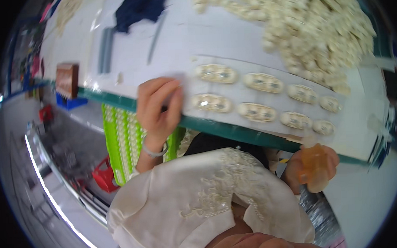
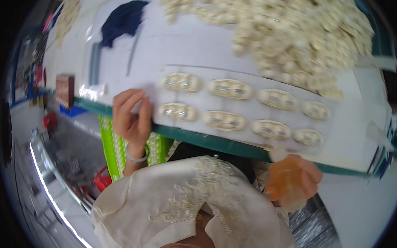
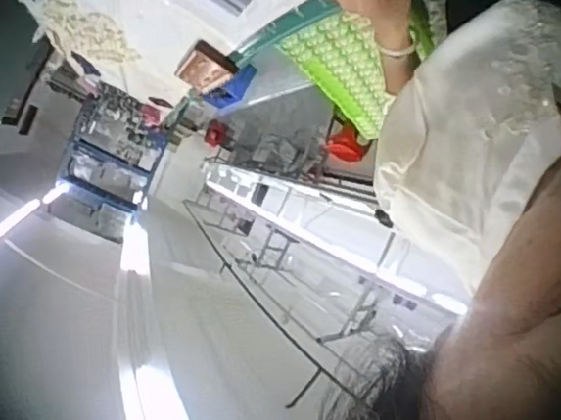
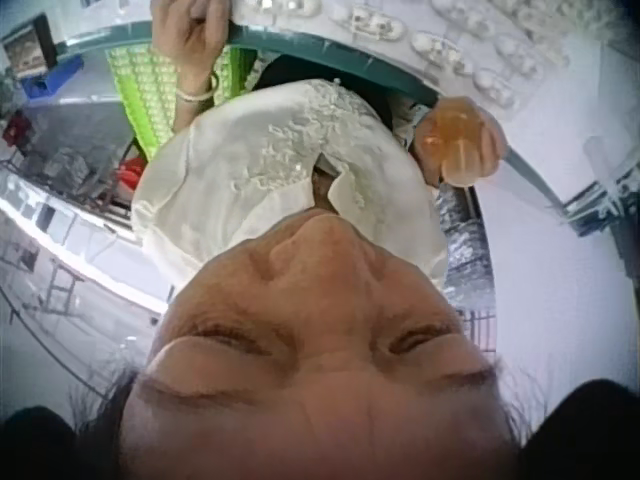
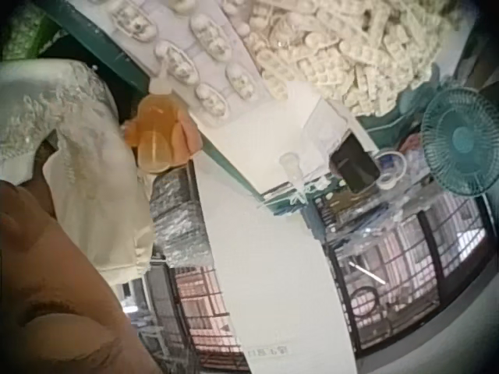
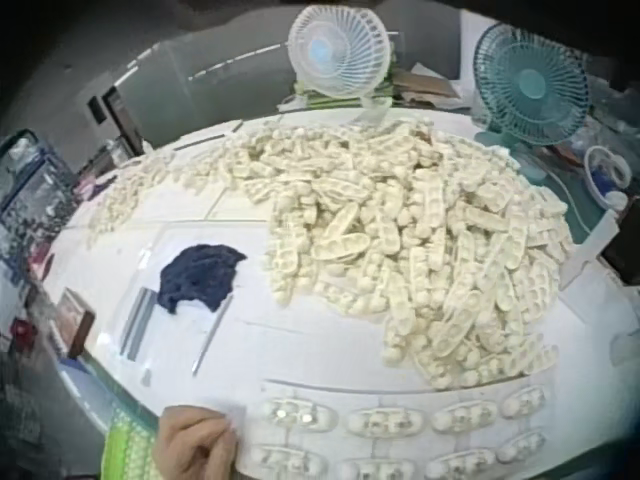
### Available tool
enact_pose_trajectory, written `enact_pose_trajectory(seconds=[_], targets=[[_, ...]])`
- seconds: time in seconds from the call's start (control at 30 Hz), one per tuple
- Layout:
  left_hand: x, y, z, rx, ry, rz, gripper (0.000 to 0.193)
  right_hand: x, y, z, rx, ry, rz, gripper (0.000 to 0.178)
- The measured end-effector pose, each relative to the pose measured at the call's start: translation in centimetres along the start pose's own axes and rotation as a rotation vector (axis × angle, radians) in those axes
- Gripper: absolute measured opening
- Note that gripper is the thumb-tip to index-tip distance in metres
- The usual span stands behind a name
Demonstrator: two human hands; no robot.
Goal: The person applies glue from a glue bottle to small plastic components, then assembles them on an assembly jig.
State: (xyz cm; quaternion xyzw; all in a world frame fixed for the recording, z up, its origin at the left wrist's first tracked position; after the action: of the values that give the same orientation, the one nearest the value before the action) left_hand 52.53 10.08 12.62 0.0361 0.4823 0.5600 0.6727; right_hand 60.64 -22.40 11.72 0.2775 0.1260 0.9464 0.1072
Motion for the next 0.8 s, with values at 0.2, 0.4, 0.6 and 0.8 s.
enact_pose_trajectory(seconds=[0.2, 0.4, 0.6, 0.8], targets=[[0.4, 1.4, -0.5, -0.108, 0.030, -0.064, 0.027, 6.2, -10.5, 2.2, 0.217, 0.185, 0.571, 0.070], [0.7, 2.0, -0.6, -0.119, -0.017, -0.136, 0.026, 5.9, -12.4, 1.6, 0.423, 0.143, 0.443, 0.048], [0.7, 2.2, -0.4, -0.106, -0.009, -0.177, 0.029, 5.8, -12.7, 1.8, 0.443, 0.125, 0.431, 0.036], [0.7, 2.3, -0.4, -0.098, -0.006, -0.171, 0.029, 5.7, -12.7, 2.2, 0.519, 0.172, 0.464, 0.034]])
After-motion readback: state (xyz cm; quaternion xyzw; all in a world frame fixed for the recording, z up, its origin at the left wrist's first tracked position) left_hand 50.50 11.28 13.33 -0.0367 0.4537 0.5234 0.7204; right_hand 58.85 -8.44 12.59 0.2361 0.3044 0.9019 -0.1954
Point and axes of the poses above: each hand's wrist, its own z-axis towards the middle knuckle, its own y-axis out of the back of the hand, x = y × z, the point moved 7 cm from there along z, towards the middle knuckle, and after that the axes turned 11 degrees about y, right-handed, at the moved point
